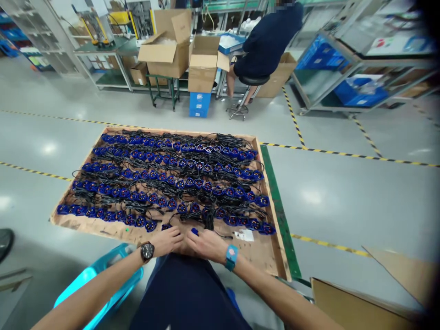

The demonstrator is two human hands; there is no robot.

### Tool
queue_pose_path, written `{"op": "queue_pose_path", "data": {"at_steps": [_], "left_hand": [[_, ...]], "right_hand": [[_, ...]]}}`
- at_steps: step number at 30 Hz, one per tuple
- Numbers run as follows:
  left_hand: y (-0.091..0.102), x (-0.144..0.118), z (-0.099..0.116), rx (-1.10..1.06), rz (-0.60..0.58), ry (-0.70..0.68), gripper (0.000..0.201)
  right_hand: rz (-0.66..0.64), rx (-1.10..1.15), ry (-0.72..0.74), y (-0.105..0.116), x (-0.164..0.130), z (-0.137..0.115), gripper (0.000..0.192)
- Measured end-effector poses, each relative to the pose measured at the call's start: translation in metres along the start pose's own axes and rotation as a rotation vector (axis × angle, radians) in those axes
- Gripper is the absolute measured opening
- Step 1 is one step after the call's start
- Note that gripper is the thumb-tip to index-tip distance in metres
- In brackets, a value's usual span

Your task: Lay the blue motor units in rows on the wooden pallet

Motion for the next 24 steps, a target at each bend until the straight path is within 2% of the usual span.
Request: {"op": "queue_pose_path", "data": {"at_steps": [4, 6, 9, 12, 14, 17, 20, 24], "left_hand": [[-0.016, -0.015, -0.003, 0.013, -0.012, 0.076, 0.015], [-0.024, -0.025, -0.003, -0.003, 0.0, 0.13, 0.025], [-0.034, -0.037, -0.002, -0.084, 0.005, 0.21, 0.046], [-0.04, -0.042, 0.001, -0.173, 0.044, 0.288, 0.062], [-0.038, -0.04, 0.003, -0.213, 0.082, 0.334, 0.069], [-0.034, -0.031, 0.01, -0.235, 0.114, 0.361, 0.075], [-0.037, -0.019, 0.02, -0.21, 0.075, 0.352, 0.078], [-0.051, -0.005, 0.025, -0.1, 0.057, 0.37, 0.057]], "right_hand": [[-0.062, -0.036, 0.183, -0.022, 0.027, 0.0, 0.02], [-0.086, -0.047, 0.24, -0.032, 0.036, 0.004, 0.019], [-0.106, -0.043, 0.269, -0.038, 0.042, 0.01, 0.018], [-0.049, -0.044, 0.25, -0.035, 0.037, 0.011, 0.028], [0.039, -0.043, 0.149, -0.034, 0.029, 0.012, 0.035], [0.149, -0.035, -0.161, -0.037, 0.013, 0.017, 0.048], [0.149, 0.037, -0.416, -0.042, -0.001, 0.022, 0.054], [0.119, 0.123, -0.507, -0.039, -0.005, 0.025, 0.048]]}}
Point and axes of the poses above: each hand's wrist, its own x-axis towards the middle knuckle, its own y-axis out of the back of the hand, z = x × y, the point moved 4 cm from there along x, towards the middle knuckle, and after that the axes turned 14 degrees about x, right-handed, at the moved point
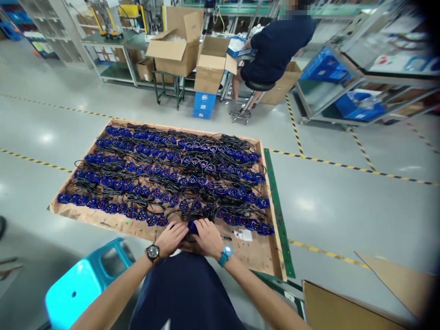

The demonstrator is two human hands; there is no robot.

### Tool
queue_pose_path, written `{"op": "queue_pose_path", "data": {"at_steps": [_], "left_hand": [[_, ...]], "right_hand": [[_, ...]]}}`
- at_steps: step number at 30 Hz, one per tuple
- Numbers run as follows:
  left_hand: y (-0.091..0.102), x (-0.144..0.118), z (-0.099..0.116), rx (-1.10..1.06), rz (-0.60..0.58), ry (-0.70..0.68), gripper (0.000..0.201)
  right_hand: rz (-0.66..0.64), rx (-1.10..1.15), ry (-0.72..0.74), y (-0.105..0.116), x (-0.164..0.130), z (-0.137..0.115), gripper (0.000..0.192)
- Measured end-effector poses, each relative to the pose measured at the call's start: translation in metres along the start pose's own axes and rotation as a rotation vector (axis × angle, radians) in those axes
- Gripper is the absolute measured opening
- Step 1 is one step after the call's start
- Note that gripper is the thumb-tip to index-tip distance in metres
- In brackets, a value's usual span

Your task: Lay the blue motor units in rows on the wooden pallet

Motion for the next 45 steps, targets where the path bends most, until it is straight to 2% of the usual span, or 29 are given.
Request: {"op": "queue_pose_path", "data": {"at_steps": [2, 5, 8, 13, 21, 24, 27, 32, 34, 36, 39, 42, 45], "left_hand": [[-0.002, 0.002, 0.0, 0.044, 0.061, 0.017, 0.047], [0.003, -0.001, 0.0, 0.068, 0.158, 0.059, 0.046], [0.011, -0.006, 0.002, 0.08, 0.206, 0.097, 0.05], [0.013, -0.012, 0.008, 0.075, 0.243, 0.144, 0.046], [0.008, -0.014, 0.011, 0.047, 0.317, 0.176, 0.049], [0.006, -0.013, 0.01, 0.035, 0.323, 0.191, 0.051], [0.005, -0.014, 0.011, 0.008, 0.319, 0.18, 0.051], [0.009, -0.013, 0.011, 0.013, 0.296, 0.218, 0.048], [0.012, -0.011, 0.009, 0.03, 0.275, 0.267, 0.046], [0.015, -0.007, 0.007, 0.044, 0.286, 0.305, 0.043], [0.019, 0.001, 0.005, 0.062, 0.341, 0.363, 0.036], [0.021, 0.009, 0.003, 0.066, 0.367, 0.429, 0.031], [0.025, 0.015, 0.004, 0.063, 0.34, 0.462, 0.031]], "right_hand": [[0.01, 0.003, 0.009, 0.002, 0.003, -0.001, 0.054], [0.004, -0.011, 0.053, 0.0, 0.009, -0.005, 0.061], [-0.024, -0.015, 0.086, -0.004, 0.017, -0.012, 0.054], [-0.058, 0.008, 0.045, -0.005, 0.028, -0.017, 0.035], [-0.136, 0.122, 0.171, 0.011, 0.033, 0.004, 0.027], [-0.126, 0.158, 0.222, 0.013, 0.034, 0.006, 0.027], [-0.012, 0.183, 0.25, 0.009, 0.032, 0.005, 0.029], [0.44, 0.407, 0.376, 0.019, 0.014, 0.011, 0.025], [0.523, 0.488, 0.379, 0.032, 0.003, 0.019, 0.025], [0.487, 0.531, 0.385, 0.044, -0.007, 0.027, 0.028], [0.262, 0.558, 0.393, 0.052, -0.019, 0.033, 0.034], [0.023, 0.563, 0.368, 0.04, -0.025, 0.03, 0.036], [-0.144, 0.507, 0.371, 0.018, -0.021, 0.021, 0.036]]}}
Point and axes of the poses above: each hand's wrist, its own x-axis towards the middle knuckle, its own y-axis out of the back of the hand, z = x × y, the point moved 4 cm from there along x, towards the middle knuckle, and after that the axes turned 14 degrees about x, right-handed, at the moved point
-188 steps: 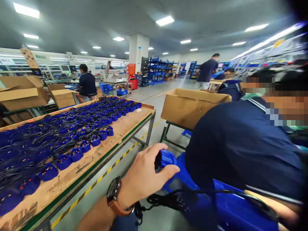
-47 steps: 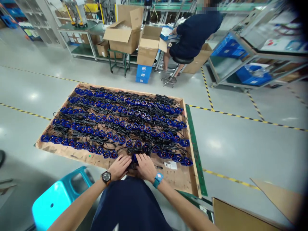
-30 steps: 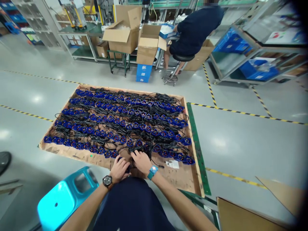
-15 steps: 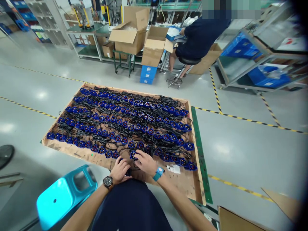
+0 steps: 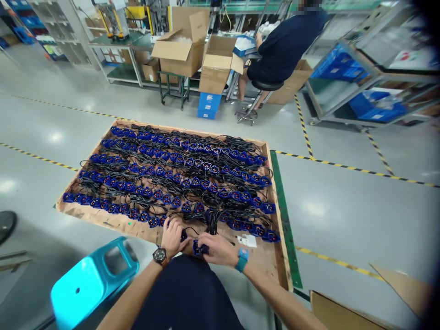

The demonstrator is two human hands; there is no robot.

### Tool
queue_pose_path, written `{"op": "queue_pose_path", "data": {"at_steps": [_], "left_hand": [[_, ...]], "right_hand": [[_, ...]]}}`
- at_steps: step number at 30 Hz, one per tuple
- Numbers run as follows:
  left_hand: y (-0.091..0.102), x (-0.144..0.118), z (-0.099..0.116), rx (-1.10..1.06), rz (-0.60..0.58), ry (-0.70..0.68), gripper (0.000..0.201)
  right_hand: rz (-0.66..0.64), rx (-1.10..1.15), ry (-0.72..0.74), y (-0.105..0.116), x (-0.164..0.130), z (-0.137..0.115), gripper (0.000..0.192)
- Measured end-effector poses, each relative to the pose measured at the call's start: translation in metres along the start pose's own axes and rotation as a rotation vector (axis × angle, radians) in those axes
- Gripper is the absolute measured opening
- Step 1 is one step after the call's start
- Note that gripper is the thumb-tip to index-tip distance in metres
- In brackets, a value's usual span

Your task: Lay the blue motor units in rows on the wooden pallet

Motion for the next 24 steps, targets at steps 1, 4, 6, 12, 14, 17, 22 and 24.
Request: {"op": "queue_pose_path", "data": {"at_steps": [1, 4, 6, 12, 14, 17, 22, 24], "left_hand": [[0.001, 0.001, 0.001, 0.002, -0.013, 0.005, 0.031], [0.004, 0.002, 0.002, -0.002, -0.045, 0.014, 0.034], [0.004, 0.001, 0.0, -0.01, -0.051, -0.001, 0.041], [0.002, -0.009, 0.001, 0.001, -0.06, -0.277, 0.059], [0.0, -0.013, 0.006, 0.0, -0.077, -0.427, 0.062], [-0.002, -0.014, 0.009, 0.013, -0.051, -0.498, 0.059], [-0.004, -0.012, 0.009, -0.009, -0.013, -0.492, 0.047], [-0.003, -0.012, 0.009, -0.037, -0.021, -0.492, 0.049]], "right_hand": [[-0.04, -0.019, -0.009, -0.006, 0.004, 0.002, 0.037], [-0.109, -0.069, -0.026, -0.014, 0.013, 0.006, 0.034], [-0.143, -0.099, -0.015, -0.014, 0.016, 0.006, 0.031], [-0.167, -0.369, 0.016, -0.02, 0.012, 0.003, 0.021], [-0.149, -0.434, 0.043, -0.024, 0.008, 0.001, 0.025], [-0.075, -0.442, 0.098, -0.024, -0.003, 0.001, 0.034], [0.22, -0.54, -0.025, 0.013, -0.014, 0.007, 0.041], [0.22, -0.625, -0.069, 0.026, -0.008, 0.009, 0.044]]}}
Point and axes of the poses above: each hand's wrist, its own x-axis towards the middle knuckle, its own y-axis out of the back of the hand, z = x × y, the point moved 4 cm from there along x, towards the middle knuckle, and after that the axes turned 14 degrees about x, right-handed, at the moved point
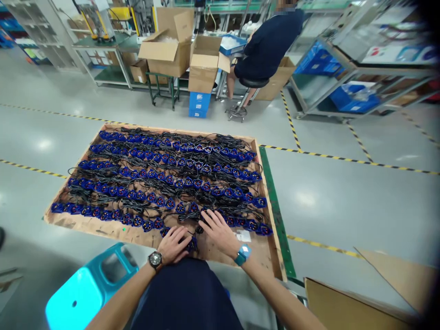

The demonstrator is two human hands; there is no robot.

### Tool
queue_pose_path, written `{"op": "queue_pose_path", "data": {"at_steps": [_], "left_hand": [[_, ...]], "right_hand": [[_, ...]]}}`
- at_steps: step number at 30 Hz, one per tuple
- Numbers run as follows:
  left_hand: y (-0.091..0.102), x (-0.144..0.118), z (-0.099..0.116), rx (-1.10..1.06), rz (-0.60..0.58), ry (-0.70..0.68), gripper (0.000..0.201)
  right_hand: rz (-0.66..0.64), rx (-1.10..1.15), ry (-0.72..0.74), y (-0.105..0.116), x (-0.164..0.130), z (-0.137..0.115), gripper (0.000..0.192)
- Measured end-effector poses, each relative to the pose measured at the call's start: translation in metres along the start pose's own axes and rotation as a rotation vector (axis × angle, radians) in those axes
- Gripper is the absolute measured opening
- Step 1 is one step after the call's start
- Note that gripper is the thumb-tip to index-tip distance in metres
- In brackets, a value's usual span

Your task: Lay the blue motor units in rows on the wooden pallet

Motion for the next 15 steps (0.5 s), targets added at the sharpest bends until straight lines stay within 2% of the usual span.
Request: {"op": "queue_pose_path", "data": {"at_steps": [7, 15], "left_hand": [[0.002, -0.001, 0.001, -0.055, 0.062, 0.069, 0.049], [-0.002, 0.0, 0.004, -0.102, 0.082, 0.142, 0.045]], "right_hand": [[-0.051, -0.063, 0.089, 0.009, 0.023, 0.012, 0.027], [-0.024, 0.005, 0.104, 0.027, 0.012, 0.022, 0.042]]}}
Point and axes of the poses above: each hand's wrist, its own x-axis towards the middle knuckle, its own y-axis out of the back of the hand, z = x × y, the point moved 4 cm from there along x, towards the middle knuckle, and after that the axes turned 14 degrees about x, right-handed, at the moved point
